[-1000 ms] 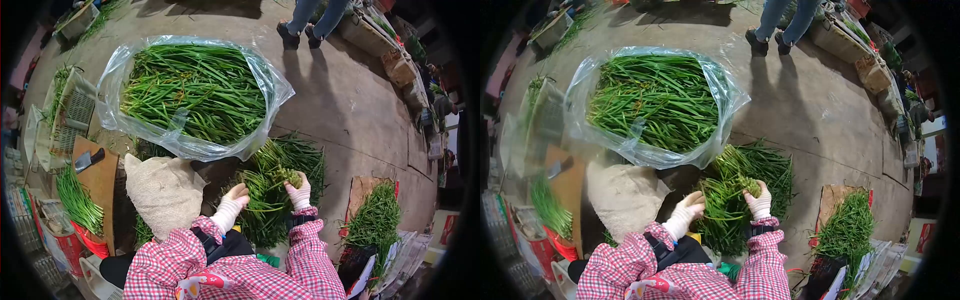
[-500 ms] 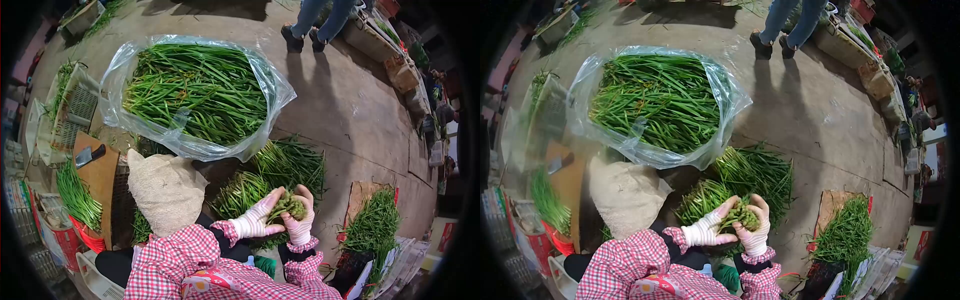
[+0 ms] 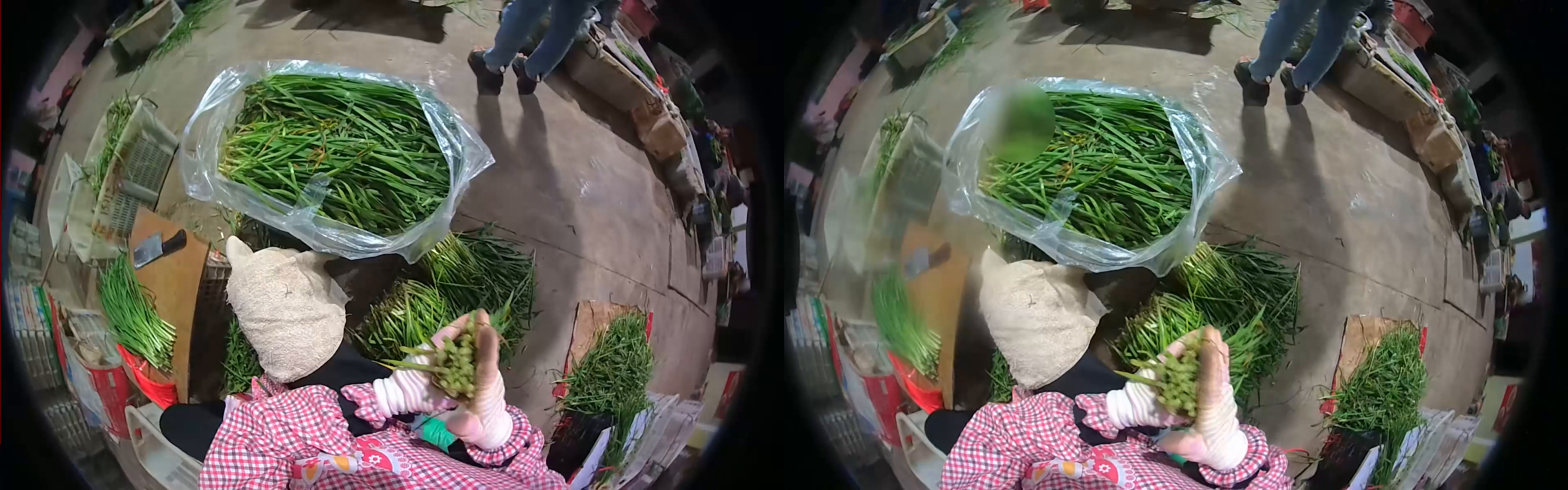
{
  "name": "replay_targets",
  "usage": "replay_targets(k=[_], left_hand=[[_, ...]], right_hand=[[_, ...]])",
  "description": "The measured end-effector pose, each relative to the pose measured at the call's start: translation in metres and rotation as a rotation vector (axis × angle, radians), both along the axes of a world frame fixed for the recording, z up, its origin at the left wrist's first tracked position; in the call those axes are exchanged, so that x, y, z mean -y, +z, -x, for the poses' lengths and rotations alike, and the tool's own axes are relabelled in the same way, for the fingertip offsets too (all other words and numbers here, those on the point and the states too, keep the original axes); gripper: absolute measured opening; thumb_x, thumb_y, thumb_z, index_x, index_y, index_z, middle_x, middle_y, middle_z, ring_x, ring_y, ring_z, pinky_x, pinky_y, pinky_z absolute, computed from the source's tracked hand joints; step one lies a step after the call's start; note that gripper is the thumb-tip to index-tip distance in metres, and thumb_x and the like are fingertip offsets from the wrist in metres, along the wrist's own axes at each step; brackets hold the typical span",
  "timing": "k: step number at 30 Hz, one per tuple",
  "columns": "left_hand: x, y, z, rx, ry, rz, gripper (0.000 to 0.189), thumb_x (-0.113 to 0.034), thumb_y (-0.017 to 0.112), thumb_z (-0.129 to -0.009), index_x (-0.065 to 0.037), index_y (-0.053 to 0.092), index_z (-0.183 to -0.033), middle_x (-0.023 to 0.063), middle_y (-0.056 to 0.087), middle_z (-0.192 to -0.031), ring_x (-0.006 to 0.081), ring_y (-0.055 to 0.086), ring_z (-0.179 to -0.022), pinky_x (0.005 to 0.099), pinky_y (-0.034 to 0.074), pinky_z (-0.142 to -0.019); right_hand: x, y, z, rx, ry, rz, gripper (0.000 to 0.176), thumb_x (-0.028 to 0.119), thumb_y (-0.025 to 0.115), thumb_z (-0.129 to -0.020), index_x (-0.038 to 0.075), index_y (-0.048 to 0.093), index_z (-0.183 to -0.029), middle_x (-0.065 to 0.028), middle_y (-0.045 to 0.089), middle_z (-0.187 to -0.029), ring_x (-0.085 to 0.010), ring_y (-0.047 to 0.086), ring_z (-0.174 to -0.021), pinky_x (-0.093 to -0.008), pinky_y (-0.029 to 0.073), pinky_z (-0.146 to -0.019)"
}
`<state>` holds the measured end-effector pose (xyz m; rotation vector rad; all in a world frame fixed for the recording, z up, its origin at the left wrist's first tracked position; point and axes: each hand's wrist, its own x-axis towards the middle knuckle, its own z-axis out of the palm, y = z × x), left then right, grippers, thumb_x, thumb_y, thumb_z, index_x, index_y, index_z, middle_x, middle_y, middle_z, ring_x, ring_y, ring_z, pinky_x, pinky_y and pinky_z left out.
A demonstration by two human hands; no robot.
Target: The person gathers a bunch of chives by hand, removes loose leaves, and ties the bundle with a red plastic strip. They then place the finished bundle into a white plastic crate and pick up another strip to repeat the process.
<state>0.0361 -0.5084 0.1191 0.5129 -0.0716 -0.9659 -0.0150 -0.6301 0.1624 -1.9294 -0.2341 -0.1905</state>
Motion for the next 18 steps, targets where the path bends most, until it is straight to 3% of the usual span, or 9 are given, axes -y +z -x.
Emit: replay_targets(k=[2, 3, 6, 9, 10, 12, 14, 16, 18], left_hand=[[-0.021, -0.018, -0.002, 0.460, 0.059, -0.204, 0.104, -0.007, 0.084, -0.061, -0.006, 0.021, -0.143, 0.0086, 0.040, -0.138, 0.0177, 0.046, -0.121, 0.0317, 0.043, -0.099], [-0.032, -0.022, -0.007, 0.677, 0.096, -0.338, 0.101, -0.009, 0.084, -0.062, -0.007, 0.023, -0.143, 0.0081, 0.043, -0.137, 0.0180, 0.047, -0.120, 0.0319, 0.043, -0.098], [-0.062, -0.015, -0.010, 0.307, 0.203, -0.235, 0.074, -0.006, 0.074, -0.075, -0.007, 0.036, -0.138, 0.0069, 0.050, -0.131, 0.0201, 0.051, -0.116, 0.0348, 0.044, -0.098], [-0.088, -0.013, -0.023, -0.153, 0.160, -0.114, 0.065, -0.003, 0.070, -0.078, -0.005, 0.039, -0.136, 0.0075, 0.051, -0.128, 0.0221, 0.050, -0.119, 0.0368, 0.043, -0.099], [-0.120, -0.076, -0.010, -0.144, 0.125, -0.294, 0.065, -0.013, 0.068, -0.078, -0.003, 0.039, -0.135, 0.0140, 0.054, -0.125, 0.0268, 0.054, -0.113, 0.0390, 0.045, -0.096], [-0.093, 0.023, -0.028, 0.109, 0.287, -0.040, 0.067, -0.011, 0.064, -0.078, -0.003, 0.036, -0.138, 0.0128, 0.053, -0.129, 0.0246, 0.052, -0.117, 0.0373, 0.040, -0.102], [-0.104, 0.040, -0.041, 0.206, 0.351, 0.019, 0.066, -0.011, 0.060, -0.077, -0.002, 0.035, -0.137, 0.0151, 0.052, -0.129, 0.0268, 0.052, -0.116, 0.0382, 0.041, -0.101], [-0.129, 0.050, -0.059, 0.254, 0.493, -0.022, 0.062, -0.009, 0.058, -0.073, -0.002, 0.039, -0.133, 0.0200, 0.056, -0.121, 0.0313, 0.055, -0.112, 0.0460, 0.044, -0.097], [-0.152, 0.067, -0.074, 0.170, 0.600, 0.169, 0.060, -0.010, 0.056, -0.074, -0.003, 0.040, -0.131, 0.0210, 0.056, -0.119, 0.0313, 0.056, -0.109, 0.0497, 0.045, -0.095]], right_hand=[[-0.009, 0.013, -0.010, -0.017, -0.019, 0.301, 0.109, 0.067, 0.057, -0.074, -0.002, 0.013, -0.146, -0.0341, 0.025, -0.141, -0.0481, 0.037, -0.122, -0.0553, 0.025, -0.104], [-0.011, 0.020, -0.018, -0.003, 0.040, 0.397, 0.109, 0.069, 0.056, -0.075, -0.003, 0.013, -0.145, -0.0341, 0.024, -0.142, -0.0471, 0.032, -0.128, -0.0549, 0.021, -0.107], [-0.011, 0.038, -0.047, 0.045, 0.255, 0.471, 0.107, 0.065, 0.061, -0.075, -0.003, 0.015, -0.145, -0.0312, 0.026, -0.144, -0.0453, 0.028, -0.133, -0.0537, 0.019, -0.109], [-0.003, 0.043, -0.075, -0.003, 0.251, -0.057, 0.106, 0.052, 0.072, -0.073, -0.002, 0.016, -0.145, -0.0239, 0.035, -0.141, -0.0356, 0.034, -0.132, -0.0403, 0.028, -0.108], [-0.008, 0.043, -0.087, -0.007, 0.233, -0.295, 0.109, 0.053, 0.072, -0.073, 0.001, 0.010, -0.147, -0.0221, 0.032, -0.144, -0.0327, 0.028, -0.136, -0.0400, 0.025, -0.110], [-0.015, 0.044, -0.110, -0.197, 0.349, -0.503, 0.108, 0.054, 0.070, -0.075, 0.005, 0.007, -0.148, -0.0214, 0.030, -0.146, -0.0313, 0.025, -0.138, -0.0393, 0.025, -0.110], [-0.022, 0.030, -0.126, -0.472, 0.722, -0.729, 0.101, 0.056, 0.065, -0.080, 0.006, 0.010, -0.148, -0.0169, 0.028, -0.148, -0.0269, 0.028, -0.136, -0.0377, 0.025, -0.109], [-0.026, 0.009, -0.118, -0.721, 0.835, -0.678, 0.098, 0.059, 0.061, -0.081, 0.003, 0.016, -0.147, -0.0126, 0.032, -0.146, -0.0236, 0.031, -0.133, -0.0382, 0.022, -0.111], [-0.017, -0.028, -0.117, -0.570, 0.946, -0.326, 0.084, 0.051, 0.062, -0.085, 0.000, 0.029, -0.143, -0.0133, 0.040, -0.141, -0.0196, 0.035, -0.130, -0.0348, 0.031, -0.106]])
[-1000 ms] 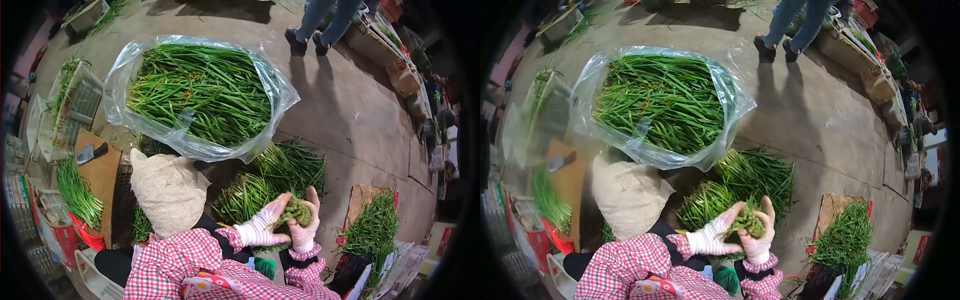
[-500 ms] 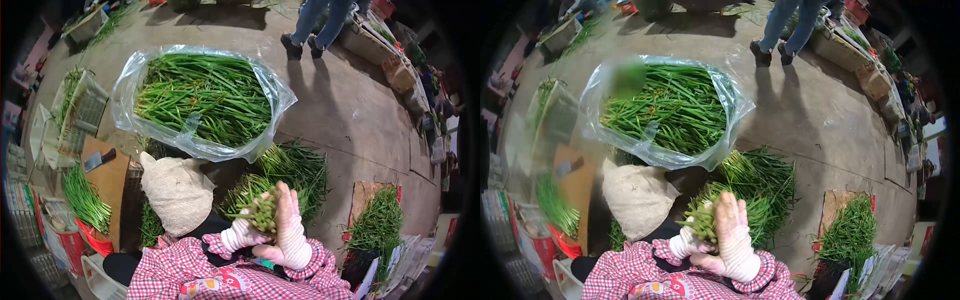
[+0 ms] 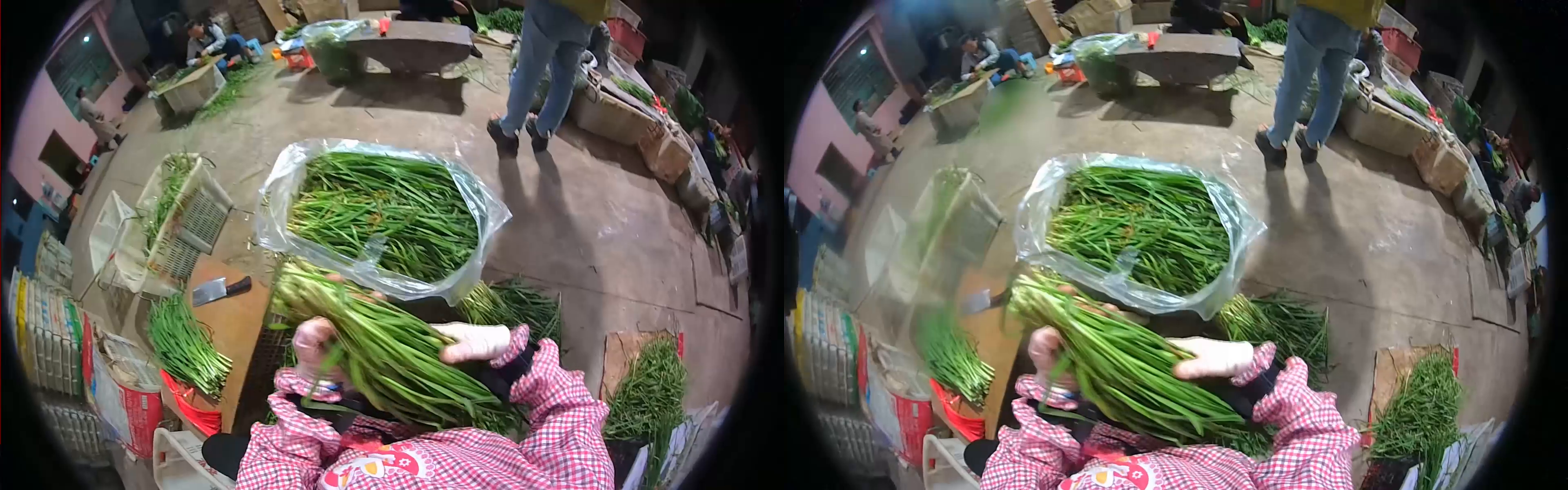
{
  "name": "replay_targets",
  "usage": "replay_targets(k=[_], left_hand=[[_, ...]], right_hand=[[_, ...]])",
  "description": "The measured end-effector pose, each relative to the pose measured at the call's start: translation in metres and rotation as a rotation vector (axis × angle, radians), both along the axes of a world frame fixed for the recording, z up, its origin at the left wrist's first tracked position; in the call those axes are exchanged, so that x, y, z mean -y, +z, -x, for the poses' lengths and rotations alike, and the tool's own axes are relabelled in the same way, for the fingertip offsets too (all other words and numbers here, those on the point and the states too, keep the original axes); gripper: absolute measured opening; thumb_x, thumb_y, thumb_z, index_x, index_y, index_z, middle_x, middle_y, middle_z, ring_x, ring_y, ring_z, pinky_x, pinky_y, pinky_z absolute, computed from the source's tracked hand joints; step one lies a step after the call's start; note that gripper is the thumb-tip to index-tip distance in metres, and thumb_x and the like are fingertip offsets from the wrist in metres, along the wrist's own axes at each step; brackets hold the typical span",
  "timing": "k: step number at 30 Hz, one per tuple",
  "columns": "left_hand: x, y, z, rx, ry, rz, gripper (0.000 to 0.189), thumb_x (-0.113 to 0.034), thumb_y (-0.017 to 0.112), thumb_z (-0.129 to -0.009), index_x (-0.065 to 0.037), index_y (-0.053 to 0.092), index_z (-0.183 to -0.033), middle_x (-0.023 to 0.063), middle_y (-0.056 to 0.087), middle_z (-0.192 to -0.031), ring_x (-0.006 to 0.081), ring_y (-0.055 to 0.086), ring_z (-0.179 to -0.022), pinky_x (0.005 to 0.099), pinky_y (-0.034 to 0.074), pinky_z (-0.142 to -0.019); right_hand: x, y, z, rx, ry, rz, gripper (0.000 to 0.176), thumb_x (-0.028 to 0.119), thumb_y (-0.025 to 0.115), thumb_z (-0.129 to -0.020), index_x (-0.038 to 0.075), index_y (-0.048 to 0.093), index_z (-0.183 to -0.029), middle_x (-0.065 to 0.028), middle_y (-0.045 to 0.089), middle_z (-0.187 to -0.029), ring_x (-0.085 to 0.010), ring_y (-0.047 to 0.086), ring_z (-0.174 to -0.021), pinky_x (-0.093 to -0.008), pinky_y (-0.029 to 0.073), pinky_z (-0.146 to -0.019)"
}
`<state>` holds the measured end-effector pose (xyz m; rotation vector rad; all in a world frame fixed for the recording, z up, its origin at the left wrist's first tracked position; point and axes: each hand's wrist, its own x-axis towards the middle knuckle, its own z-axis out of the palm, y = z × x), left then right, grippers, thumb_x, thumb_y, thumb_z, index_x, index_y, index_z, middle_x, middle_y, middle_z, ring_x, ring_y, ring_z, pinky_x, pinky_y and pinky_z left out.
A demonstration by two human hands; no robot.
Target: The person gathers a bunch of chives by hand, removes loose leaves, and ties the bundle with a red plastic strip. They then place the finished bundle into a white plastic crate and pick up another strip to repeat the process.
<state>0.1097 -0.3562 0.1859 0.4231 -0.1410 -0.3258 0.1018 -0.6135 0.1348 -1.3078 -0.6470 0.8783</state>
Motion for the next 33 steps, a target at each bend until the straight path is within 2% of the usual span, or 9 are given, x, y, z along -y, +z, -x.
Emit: replay_targets(k=[7, 10, 13, 17, 18, 22, 28, 29, 33], left_hand=[[-0.159, -0.030, -0.055, 0.371, 1.024, -0.561, 0.031, -0.018, 0.045, -0.094, 0.004, 0.060, -0.108, 0.0177, 0.066, -0.101, 0.0260, 0.066, -0.085, 0.0396, 0.056, -0.077], [-0.159, 0.008, -0.060, 0.155, 0.917, -0.142, 0.031, -0.020, 0.047, -0.093, 0.003, 0.060, -0.108, 0.0170, 0.066, -0.100, 0.0252, 0.066, -0.084, 0.0384, 0.056, -0.077], [-0.143, 0.044, -0.057, 0.169, 1.011, -0.143, 0.025, -0.017, 0.053, -0.091, 0.002, 0.061, -0.105, 0.0153, 0.067, -0.095, 0.0223, 0.066, -0.080, 0.0342, 0.057, -0.071], [-0.145, 0.060, -0.053, 0.256, 0.900, 0.007, 0.028, -0.018, 0.055, -0.090, 0.004, 0.059, -0.107, 0.0163, 0.066, -0.100, 0.0250, 0.066, -0.085, 0.0376, 0.057, -0.075], [-0.147, 0.064, -0.047, 0.247, 0.809, 0.118, 0.030, -0.020, 0.053, -0.090, 0.004, 0.058, -0.108, 0.0175, 0.065, -0.101, 0.0271, 0.065, -0.089, 0.0409, 0.056, -0.079], [-0.143, 0.080, -0.014, 0.354, 0.826, 0.063, 0.035, -0.022, 0.052, -0.090, 0.005, 0.056, -0.112, 0.0176, 0.064, -0.106, 0.0276, 0.063, -0.094, 0.0404, 0.054, -0.084], [-0.154, 0.028, 0.050, 0.358, 0.968, -0.145, 0.036, -0.013, 0.063, -0.079, 0.001, 0.058, -0.113, 0.0128, 0.064, -0.108, 0.0238, 0.062, -0.095, 0.0362, 0.052, -0.083], [-0.152, -0.004, 0.071, 0.265, 1.085, -0.587, 0.035, -0.008, 0.064, -0.078, 0.000, 0.059, -0.112, 0.0115, 0.064, -0.109, 0.0217, 0.062, -0.096, 0.0337, 0.051, -0.085], [-0.116, -0.025, 0.105, 0.054, 0.861, -0.188, 0.048, 0.001, 0.066, -0.078, -0.003, 0.053, -0.124, 0.0066, 0.060, -0.117, 0.0188, 0.057, -0.105, 0.0334, 0.046, -0.094]], right_hand=[[0.052, -0.072, 0.088, 0.054, 0.190, 0.992, 0.055, 0.045, 0.059, -0.085, 0.005, 0.054, -0.123, -0.0128, 0.067, -0.101, -0.0266, 0.064, -0.090, -0.0391, 0.050, -0.080], [0.041, -0.037, 0.092, 0.295, 0.229, 1.388, 0.056, 0.052, 0.058, -0.082, 0.014, 0.057, -0.123, -0.0170, 0.067, -0.098, -0.0339, 0.064, -0.090, -0.0402, 0.050, -0.079], [-0.005, 0.002, 0.098, 0.142, -0.276, 0.673, 0.056, 0.046, 0.065, -0.082, 0.009, 0.057, -0.123, -0.0142, 0.067, -0.105, -0.0250, 0.064, -0.097, -0.0331, 0.049, -0.087], [-0.118, 0.039, 0.087, -0.312, -0.127, -0.232, 0.077, 0.002, 0.060, -0.087, 0.008, 0.015, -0.148, -0.0141, 0.041, -0.138, -0.0198, 0.047, -0.120, -0.0307, 0.040, -0.099], [-0.146, 0.033, 0.082, -0.365, -0.078, -0.373, 0.089, 0.014, 0.064, -0.085, 0.000, 0.002, -0.147, -0.0169, 0.027, -0.147, -0.0227, 0.038, -0.128, -0.0359, 0.033, -0.105], [-0.234, 0.031, 0.055, -0.640, -0.044, -0.810, 0.079, 0.033, 0.064, -0.086, 0.003, 0.021, -0.145, -0.0135, 0.031, -0.146, -0.0265, 0.034, -0.131, -0.0422, 0.035, -0.104], [-0.255, 0.070, 0.005, -0.837, -0.491, -1.113, 0.070, 0.058, 0.055, -0.084, 0.007, 0.046, -0.132, -0.0118, 0.051, -0.131, -0.0312, 0.049, -0.117, -0.0519, 0.037, -0.103], [-0.253, 0.061, -0.001, -0.825, -0.583, -1.065, 0.069, 0.057, 0.056, -0.084, 0.007, 0.046, -0.131, -0.0118, 0.052, -0.131, -0.0311, 0.050, -0.117, -0.0517, 0.037, -0.102], [-0.234, 0.005, -0.021, -0.775, -0.609, -0.865, 0.065, 0.055, 0.057, -0.084, 0.008, 0.048, -0.129, -0.0115, 0.053, -0.128, -0.0307, 0.051, -0.114, -0.0506, 0.039, -0.100]])
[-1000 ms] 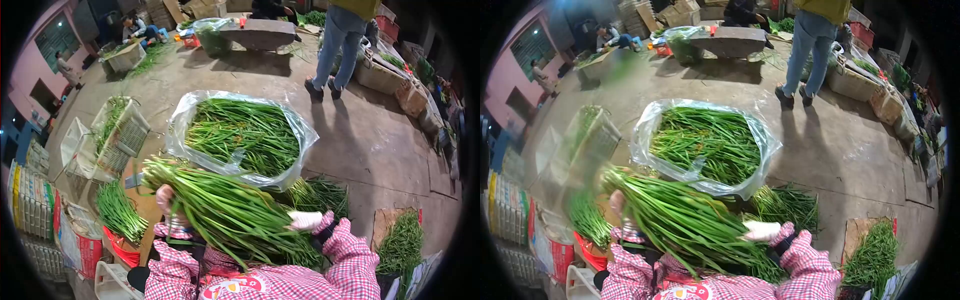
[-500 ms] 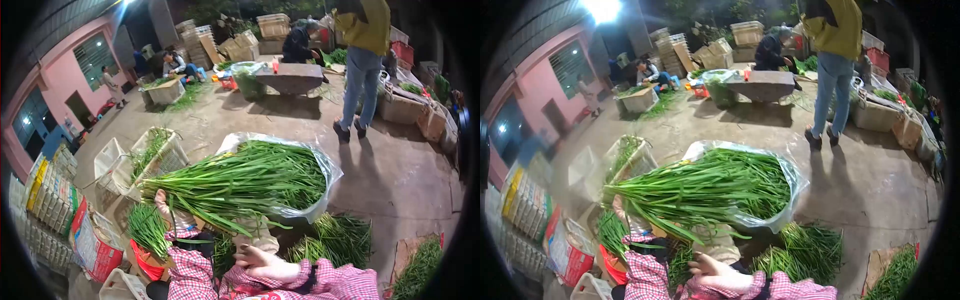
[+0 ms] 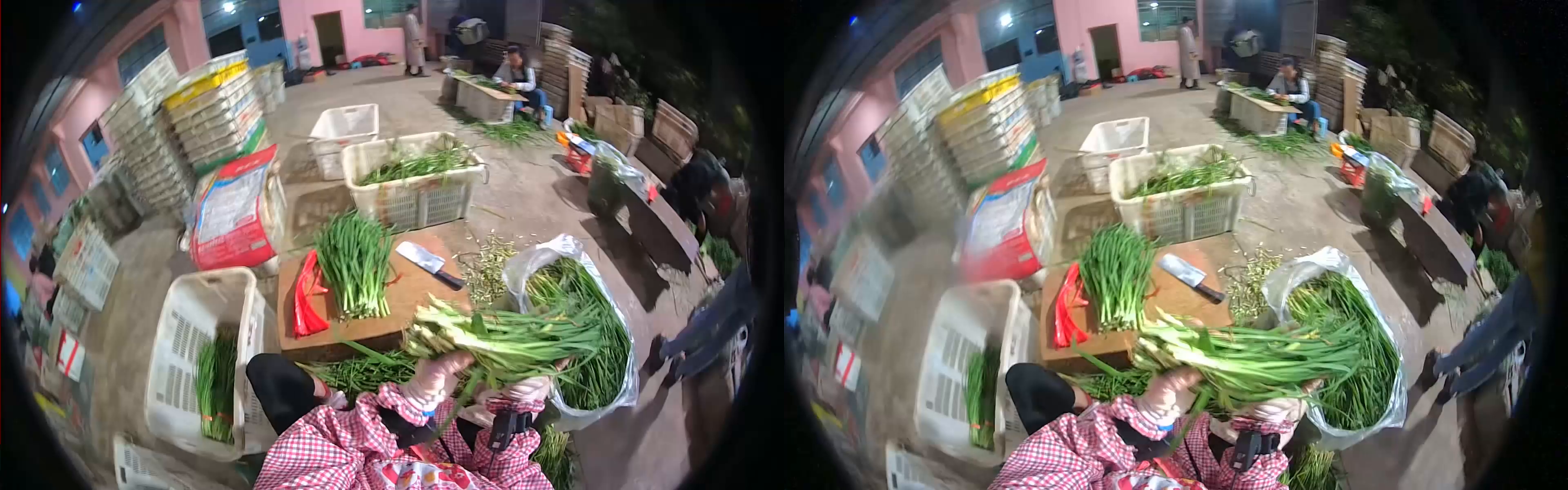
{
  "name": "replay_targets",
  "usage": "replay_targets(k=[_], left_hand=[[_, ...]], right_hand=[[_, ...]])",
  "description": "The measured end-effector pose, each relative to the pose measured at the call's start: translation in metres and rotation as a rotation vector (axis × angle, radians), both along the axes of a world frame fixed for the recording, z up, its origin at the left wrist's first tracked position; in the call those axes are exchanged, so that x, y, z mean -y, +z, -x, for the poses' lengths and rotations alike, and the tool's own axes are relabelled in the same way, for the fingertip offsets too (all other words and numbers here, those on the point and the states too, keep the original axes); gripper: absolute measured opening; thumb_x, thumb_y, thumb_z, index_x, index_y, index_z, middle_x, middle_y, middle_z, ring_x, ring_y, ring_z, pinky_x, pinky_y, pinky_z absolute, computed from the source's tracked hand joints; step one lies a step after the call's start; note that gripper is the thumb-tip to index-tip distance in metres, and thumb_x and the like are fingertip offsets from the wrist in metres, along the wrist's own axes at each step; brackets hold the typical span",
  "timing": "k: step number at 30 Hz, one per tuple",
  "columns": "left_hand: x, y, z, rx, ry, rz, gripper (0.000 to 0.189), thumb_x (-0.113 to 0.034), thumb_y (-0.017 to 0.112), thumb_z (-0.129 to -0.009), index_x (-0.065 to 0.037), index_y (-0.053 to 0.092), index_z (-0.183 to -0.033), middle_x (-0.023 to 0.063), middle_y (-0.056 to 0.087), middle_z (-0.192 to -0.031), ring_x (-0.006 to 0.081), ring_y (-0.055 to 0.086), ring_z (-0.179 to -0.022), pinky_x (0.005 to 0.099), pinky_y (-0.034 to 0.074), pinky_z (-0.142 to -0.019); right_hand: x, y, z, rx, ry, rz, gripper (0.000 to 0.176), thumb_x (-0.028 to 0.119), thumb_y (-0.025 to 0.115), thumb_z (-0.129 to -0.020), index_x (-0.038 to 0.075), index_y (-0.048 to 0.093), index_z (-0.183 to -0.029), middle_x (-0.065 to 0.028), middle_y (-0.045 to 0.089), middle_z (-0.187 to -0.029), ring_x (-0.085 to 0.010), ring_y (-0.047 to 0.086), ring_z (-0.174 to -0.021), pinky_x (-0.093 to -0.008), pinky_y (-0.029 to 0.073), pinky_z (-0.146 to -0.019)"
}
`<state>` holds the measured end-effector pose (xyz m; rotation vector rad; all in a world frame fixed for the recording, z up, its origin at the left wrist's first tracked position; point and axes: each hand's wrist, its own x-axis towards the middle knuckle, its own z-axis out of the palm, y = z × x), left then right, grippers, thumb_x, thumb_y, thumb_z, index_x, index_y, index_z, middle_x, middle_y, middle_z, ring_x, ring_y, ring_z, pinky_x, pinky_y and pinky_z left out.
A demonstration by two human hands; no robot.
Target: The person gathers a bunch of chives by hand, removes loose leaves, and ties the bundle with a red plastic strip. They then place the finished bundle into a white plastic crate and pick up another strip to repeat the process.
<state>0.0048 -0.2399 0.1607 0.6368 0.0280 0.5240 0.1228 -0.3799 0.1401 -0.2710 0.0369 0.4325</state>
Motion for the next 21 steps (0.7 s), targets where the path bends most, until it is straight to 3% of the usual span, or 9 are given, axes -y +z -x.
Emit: replay_targets(k=[3, 6, 7, 11, 12, 13, 16, 19, 21], left_hand=[[-0.003, -0.006, 0.010, 0.170, -0.032, -0.062, 0.061, -0.006, 0.064, -0.085, -0.007, 0.037, -0.139, 0.0083, 0.048, -0.136, 0.0190, 0.044, -0.125, 0.0364, 0.033, -0.108], [-0.067, -0.139, 0.051, -0.072, -0.373, 0.122, 0.061, -0.004, 0.063, -0.085, -0.005, 0.035, -0.140, 0.0085, 0.048, -0.135, 0.0181, 0.048, -0.121, 0.0336, 0.036, -0.106], [-0.097, -0.124, 0.065, 0.056, -0.488, -0.768, 0.055, -0.022, 0.050, -0.091, -0.005, 0.034, -0.141, 0.0126, 0.042, -0.139, 0.0231, 0.040, -0.129, 0.0375, 0.027, -0.111], [-0.203, -0.044, 0.098, -0.190, -0.605, -2.073, 0.042, -0.025, 0.060, -0.080, -0.011, 0.061, -0.119, 0.0133, 0.058, -0.124, 0.0298, 0.053, -0.113, 0.0375, 0.043, -0.094], [-0.208, -0.015, 0.094, -0.970, -0.625, -1.564, 0.029, -0.025, 0.061, -0.081, -0.009, 0.067, -0.104, 0.0119, 0.066, -0.104, 0.0256, 0.060, -0.102, 0.0358, 0.046, -0.088], [-0.217, -0.004, 0.088, -1.146, -0.476, -1.445, 0.025, -0.026, 0.062, -0.081, -0.007, 0.070, -0.096, 0.0119, 0.069, -0.091, 0.0211, 0.063, -0.093, 0.0318, 0.048, -0.083], [-0.236, 0.007, 0.050, -0.673, -0.146, -1.110, 0.068, -0.023, 0.065, -0.085, -0.003, 0.034, -0.141, 0.0148, 0.042, -0.142, 0.0256, 0.040, -0.130, 0.0359, 0.036, -0.104], [-0.195, 0.028, -0.011, -0.237, -0.451, -0.773, 0.097, -0.033, 0.070, -0.082, -0.005, 0.005, -0.149, 0.0163, 0.016, -0.153, 0.0252, 0.016, -0.141, 0.0375, 0.014, -0.114], [-0.163, 0.056, -0.041, -0.380, -0.646, -1.050, 0.100, -0.039, 0.069, -0.082, -0.004, 0.004, -0.149, 0.0188, 0.015, -0.153, 0.0252, 0.015, -0.141, 0.0368, 0.015, -0.113]], right_hand=[[0.013, -0.032, -0.017, 0.015, 0.061, 0.071, 0.062, 0.053, 0.058, -0.084, 0.009, 0.050, -0.127, -0.0112, 0.054, -0.127, -0.0304, 0.052, -0.112, -0.0499, 0.041, -0.098], [0.006, -0.051, -0.028, 0.030, 0.104, 0.105, 0.059, 0.051, 0.060, -0.083, 0.009, 0.052, -0.125, -0.0110, 0.056, -0.125, -0.0301, 0.054, -0.111, -0.0491, 0.043, -0.097], [0.011, -0.054, -0.031, 0.033, 0.099, 0.104, 0.058, 0.051, 0.060, -0.083, 0.010, 0.052, -0.124, -0.0109, 0.056, -0.124, -0.0300, 0.054, -0.110, -0.0488, 0.043, -0.096], [-0.006, -0.057, -0.047, 0.071, 0.148, 0.070, 0.054, 0.048, 0.062, -0.083, 0.010, 0.055, -0.122, -0.0106, 0.057, -0.122, -0.0296, 0.055, -0.107, -0.0478, 0.045, -0.094], [-0.012, -0.055, -0.050, 0.082, 0.168, 0.062, 0.053, 0.048, 0.062, -0.083, 0.011, 0.055, -0.121, -0.0105, 0.058, -0.121, -0.0295, 0.056, -0.107, -0.0476, 0.046, -0.094], [-0.018, -0.053, -0.053, 0.098, 0.180, 0.052, 0.052, 0.047, 0.063, -0.083, 0.011, 0.056, -0.120, -0.0105, 0.058, -0.121, -0.0294, 0.056, -0.106, -0.0473, 0.046, -0.093], [-0.052, -0.035, -0.051, 0.091, 0.175, 0.028, 0.048, 0.043, 0.065, -0.082, 0.010, 0.058, -0.117, -0.0094, 0.061, -0.115, -0.0284, 0.058, -0.102, -0.0457, 0.048, -0.091], [-0.083, 0.004, -0.040, 0.100, 0.263, 0.114, 0.042, 0.034, 0.068, -0.082, 0.006, 0.060, -0.112, -0.0073, 0.064, -0.106, -0.0246, 0.062, -0.094, -0.0414, 0.051, -0.085], [-0.106, 0.010, -0.046, 0.137, 0.260, 0.261, 0.037, 0.029, 0.067, -0.083, 0.006, 0.060, -0.110, -0.0066, 0.065, -0.102, -0.0221, 0.063, -0.090, -0.0384, 0.052, -0.082]])
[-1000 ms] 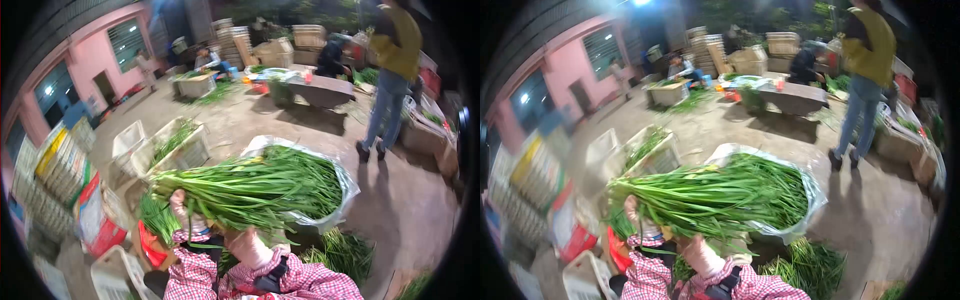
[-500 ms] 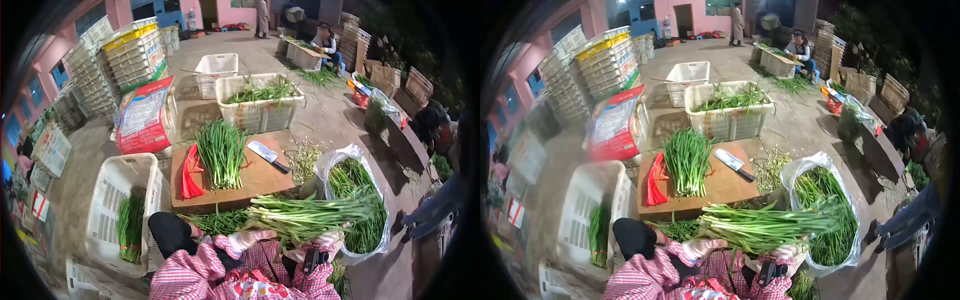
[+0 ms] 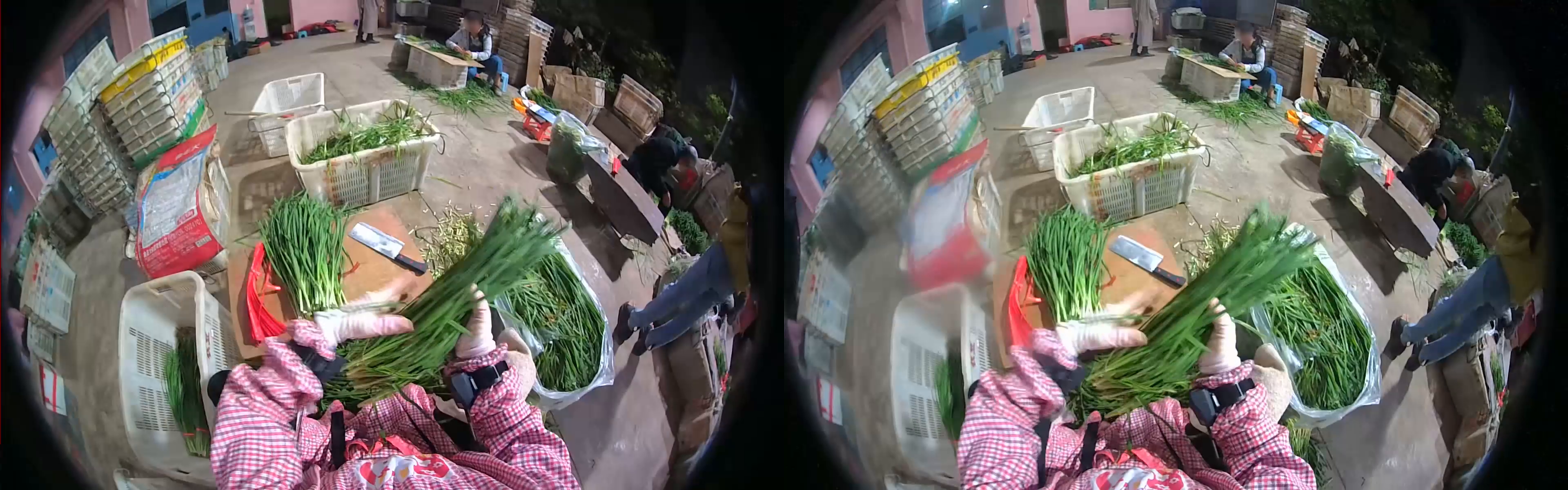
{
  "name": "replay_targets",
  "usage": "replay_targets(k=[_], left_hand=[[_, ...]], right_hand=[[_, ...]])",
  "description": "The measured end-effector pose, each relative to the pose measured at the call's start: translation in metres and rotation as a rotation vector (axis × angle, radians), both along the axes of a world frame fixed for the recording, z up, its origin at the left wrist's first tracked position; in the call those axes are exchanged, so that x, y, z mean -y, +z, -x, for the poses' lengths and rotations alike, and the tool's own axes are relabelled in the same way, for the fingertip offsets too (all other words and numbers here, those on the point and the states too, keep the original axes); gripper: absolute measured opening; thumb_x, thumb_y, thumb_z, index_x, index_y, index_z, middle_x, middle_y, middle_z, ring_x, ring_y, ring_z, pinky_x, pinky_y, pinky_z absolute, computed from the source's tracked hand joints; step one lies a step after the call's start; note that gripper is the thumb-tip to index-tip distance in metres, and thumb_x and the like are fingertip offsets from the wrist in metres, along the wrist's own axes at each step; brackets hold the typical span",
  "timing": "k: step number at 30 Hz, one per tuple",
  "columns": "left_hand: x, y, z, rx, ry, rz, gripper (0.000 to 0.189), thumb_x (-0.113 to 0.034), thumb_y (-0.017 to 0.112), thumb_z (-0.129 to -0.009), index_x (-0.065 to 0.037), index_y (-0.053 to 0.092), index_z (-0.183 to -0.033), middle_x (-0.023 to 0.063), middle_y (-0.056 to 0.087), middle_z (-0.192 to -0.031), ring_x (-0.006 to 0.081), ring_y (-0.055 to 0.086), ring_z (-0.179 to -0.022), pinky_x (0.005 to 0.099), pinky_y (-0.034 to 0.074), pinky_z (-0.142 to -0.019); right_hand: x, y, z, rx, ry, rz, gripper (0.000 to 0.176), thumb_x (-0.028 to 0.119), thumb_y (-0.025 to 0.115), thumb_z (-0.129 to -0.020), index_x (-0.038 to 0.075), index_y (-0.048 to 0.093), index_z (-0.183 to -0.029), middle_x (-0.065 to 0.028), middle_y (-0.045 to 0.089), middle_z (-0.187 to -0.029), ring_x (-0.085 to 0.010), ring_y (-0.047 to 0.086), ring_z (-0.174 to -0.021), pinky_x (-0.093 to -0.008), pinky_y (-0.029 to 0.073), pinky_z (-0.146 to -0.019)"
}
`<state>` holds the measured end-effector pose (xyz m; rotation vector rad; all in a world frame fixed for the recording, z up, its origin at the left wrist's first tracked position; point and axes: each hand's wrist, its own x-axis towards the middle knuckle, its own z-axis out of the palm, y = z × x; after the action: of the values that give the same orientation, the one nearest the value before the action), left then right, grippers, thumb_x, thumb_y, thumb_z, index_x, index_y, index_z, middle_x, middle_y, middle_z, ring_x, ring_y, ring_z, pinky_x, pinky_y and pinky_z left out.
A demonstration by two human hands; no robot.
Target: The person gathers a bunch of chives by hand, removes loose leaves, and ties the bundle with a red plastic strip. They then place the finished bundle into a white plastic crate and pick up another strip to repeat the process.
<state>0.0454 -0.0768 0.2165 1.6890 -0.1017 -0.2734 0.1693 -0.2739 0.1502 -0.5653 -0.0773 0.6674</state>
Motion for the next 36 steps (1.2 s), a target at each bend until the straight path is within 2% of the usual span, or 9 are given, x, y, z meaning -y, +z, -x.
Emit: replay_targets(k=[9, 13, 17, 23, 26, 28, 32, 34, 36], left_hand=[[-0.018, 0.014, -0.065, 0.439, 0.349, -0.093, 0.108, -0.020, 0.077, -0.077, -0.008, -0.002, -0.149, 0.0127, 0.043, -0.138, 0.0226, 0.042, -0.125, 0.0336, 0.034, -0.103], [-0.049, 0.017, -0.067, 0.298, 0.515, 0.121, 0.066, -0.008, 0.075, -0.077, -0.004, 0.040, -0.133, 0.0084, 0.055, -0.126, 0.0170, 0.054, -0.113, 0.0310, 0.043, -0.097], [-0.085, -0.020, -0.076, 0.468, 0.378, -0.356, 0.053, -0.025, 0.070, -0.083, -0.011, 0.048, -0.129, 0.0037, 0.057, -0.124, 0.0161, 0.057, -0.108, 0.0299, 0.043, -0.097], [-0.094, -0.064, -0.086, 0.394, 0.646, -0.258, 0.052, -0.043, 0.059, -0.088, -0.011, 0.051, -0.129, 0.0125, 0.053, -0.128, 0.0236, 0.051, -0.118, 0.0376, 0.038, -0.103], [-0.100, -0.058, -0.090, 0.042, 0.617, -0.397, 0.054, -0.043, 0.061, -0.085, -0.008, 0.052, -0.125, 0.0168, 0.054, -0.126, 0.0260, 0.051, -0.117, 0.0399, 0.040, -0.101], [-0.091, -0.056, -0.089, 0.200, 0.772, -0.264, 0.048, -0.036, 0.064, -0.082, -0.007, 0.056, -0.118, 0.0161, 0.060, -0.117, 0.0271, 0.057, -0.109, 0.0416, 0.045, -0.093], [-0.111, -0.122, -0.102, 0.506, 0.877, -1.002, 0.033, -0.023, 0.062, -0.081, -0.006, 0.062, -0.110, 0.0134, 0.066, -0.105, 0.0301, 0.063, -0.096, 0.0422, 0.050, -0.084], [-0.111, -0.121, -0.109, 0.280, 0.929, -0.656, 0.033, -0.021, 0.062, -0.081, -0.004, 0.061, -0.109, 0.0128, 0.066, -0.104, 0.0301, 0.064, -0.094, 0.0407, 0.050, -0.084], [-0.104, -0.118, -0.125, 0.465, 0.890, -0.479, 0.035, -0.022, 0.060, -0.083, -0.004, 0.059, -0.113, 0.0129, 0.064, -0.110, 0.0286, 0.061, -0.101, 0.0381, 0.048, -0.089]], right_hand=[[-0.086, 0.089, -0.027, 0.660, 0.091, 0.301, 0.031, 0.019, 0.063, -0.084, 0.001, 0.063, -0.109, -0.0055, 0.066, -0.101, -0.0151, 0.061, -0.089, -0.0310, 0.050, -0.082], [-0.115, 0.112, -0.052, 0.714, 0.359, 0.233, 0.039, 0.013, 0.073, -0.077, 0.000, 0.060, -0.112, -0.0069, 0.065, -0.101, -0.0143, 0.061, -0.090, -0.0304, 0.051, -0.078], [-0.147, 0.082, -0.088, 0.856, 0.497, 0.180, 0.057, 0.015, 0.083, -0.070, 0.002, 0.055, -0.119, -0.0081, 0.064, -0.110, -0.0175, 0.059, -0.100, -0.0331, 0.050, -0.086], [-0.172, 0.049, -0.101, 0.818, 0.517, 0.096, 0.102, 0.016, 0.083, -0.069, 0.003, 0.018, -0.146, -0.0099, 0.050, -0.132, -0.0156, 0.046, -0.117, -0.0317, 0.039, -0.100], [-0.186, 0.033, -0.102, 0.982, 0.408, 0.233, 0.087, 0.014, 0.081, -0.070, 0.002, 0.031, -0.140, -0.0109, 0.052, -0.130, -0.0163, 0.048, -0.116, -0.0325, 0.040, -0.099], [-0.179, 0.066, -0.096, 1.165, 0.305, 0.439, 0.073, 0.010, 0.077, -0.072, 0.001, 0.039, -0.135, -0.0116, 0.054, -0.125, -0.0169, 0.050, -0.112, -0.0327, 0.042, -0.096], [-0.175, 0.061, -0.096, 1.085, 0.291, 0.081, 0.055, 0.006, 0.069, -0.082, 0.004, 0.045, -0.132, -0.0096, 0.054, -0.123, -0.0181, 0.048, -0.114, -0.0332, 0.039, -0.097], [-0.172, 0.054, -0.098, 1.085, 0.304, 0.127, 0.056, 0.006, 0.068, -0.082, 0.004, 0.044, -0.132, -0.0083, 0.053, -0.124, -0.0167, 0.047, -0.114, -0.0322, 0.039, -0.097], [-0.176, 0.038, -0.108, 1.057, 0.419, 0.381, 0.056, 0.007, 0.066, -0.082, 0.004, 0.043, -0.132, -0.0072, 0.053, -0.123, -0.0154, 0.046, -0.113, -0.0320, 0.039, -0.097]])
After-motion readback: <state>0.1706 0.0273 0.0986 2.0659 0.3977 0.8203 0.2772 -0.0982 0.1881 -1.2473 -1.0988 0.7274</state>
